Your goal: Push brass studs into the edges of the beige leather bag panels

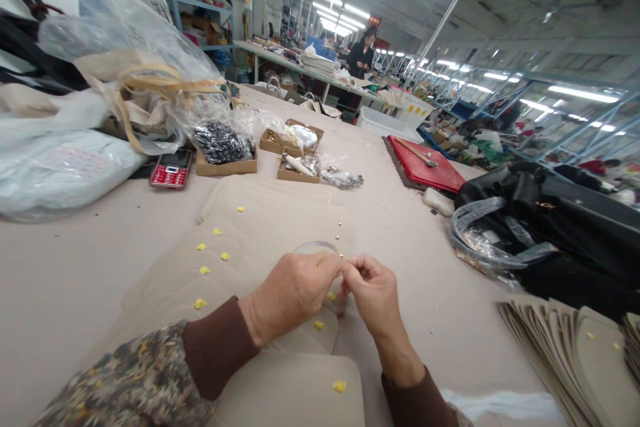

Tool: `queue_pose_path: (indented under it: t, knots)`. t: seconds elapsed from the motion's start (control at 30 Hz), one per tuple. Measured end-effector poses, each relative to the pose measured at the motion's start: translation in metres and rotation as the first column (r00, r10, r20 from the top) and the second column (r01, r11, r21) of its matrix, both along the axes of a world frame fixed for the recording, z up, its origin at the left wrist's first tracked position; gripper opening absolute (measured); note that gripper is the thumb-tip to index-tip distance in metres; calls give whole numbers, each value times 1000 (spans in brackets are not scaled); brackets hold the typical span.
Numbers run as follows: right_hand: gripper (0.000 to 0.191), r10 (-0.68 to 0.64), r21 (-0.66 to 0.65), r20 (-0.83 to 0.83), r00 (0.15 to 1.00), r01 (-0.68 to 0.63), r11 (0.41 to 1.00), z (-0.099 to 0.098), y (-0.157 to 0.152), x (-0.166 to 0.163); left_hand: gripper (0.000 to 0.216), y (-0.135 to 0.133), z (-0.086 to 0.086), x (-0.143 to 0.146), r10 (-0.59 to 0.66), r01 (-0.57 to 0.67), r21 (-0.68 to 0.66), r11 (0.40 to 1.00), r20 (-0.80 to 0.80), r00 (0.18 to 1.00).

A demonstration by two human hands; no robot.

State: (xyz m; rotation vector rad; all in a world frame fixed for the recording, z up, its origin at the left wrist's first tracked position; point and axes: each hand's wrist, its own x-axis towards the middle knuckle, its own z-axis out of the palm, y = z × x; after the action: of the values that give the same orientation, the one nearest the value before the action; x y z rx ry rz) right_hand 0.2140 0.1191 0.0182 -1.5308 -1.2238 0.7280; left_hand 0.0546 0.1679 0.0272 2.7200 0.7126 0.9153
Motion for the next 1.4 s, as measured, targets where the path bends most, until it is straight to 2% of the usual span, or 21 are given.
queue_pose_path:
  t: [0.1, 0.17, 0.27, 0.37, 0.57, 0.7, 0.77, 0.87, 0.97, 1.07, 1.2, 1.4]
  knots:
    - [25, -97, -147, -205, 974, 67, 987, -8, 11, 15, 17, -3, -2, 0, 23, -25, 53, 998, 34, 999]
    - [31, -103, -221, -264, 959, 43, 974, -14, 17, 27, 16, -3, -6, -1, 73, -69, 49, 996, -90, 993]
    - [37, -66, -249, -265, 962, -2, 969, -21, 22, 36, 11, 0, -13, -1, 101, -96, 32, 995, -352, 931]
    - [38, -26, -248, -162, 986, -15, 969, -24, 26, 35, 8, 1, -18, 1, 94, -103, 3, 995, -450, 888]
    - [28, 0, -231, 53, 999, 12, 973, -26, 32, 27, 10, -1, -23, 1, 88, -110, -23, 994, -448, 889]
    - [26, 21, -181, 257, 966, 27, 983, -26, 34, 26, 10, -2, -24, 1, 79, -108, -39, 993, -446, 892]
    - [25, -3, -170, 251, 968, 48, 984, -26, 33, 27, 10, -2, -23, 1, 77, -107, -40, 993, -453, 888]
    - [31, -64, -181, 133, 989, 88, 980, -28, 27, 27, 11, -1, -22, 0, 82, -116, -44, 992, -464, 882]
    - [29, -45, -178, 84, 995, 60, 982, -30, 20, 27, 11, 0, -22, -1, 89, -125, -50, 991, -454, 887]
    - [30, -17, -133, 218, 976, 47, 990, -30, 16, 25, 11, 0, -23, -2, 95, -131, -55, 990, -435, 896]
    - [29, -40, -91, 416, 908, 85, 992, -26, 23, 20, 12, 1, -23, -3, 79, -124, -76, 989, -430, 899]
    - [20, -31, -78, 529, 848, 85, 993, -25, 38, 15, 14, 2, -18, -3, 63, -103, -70, 992, -435, 898]
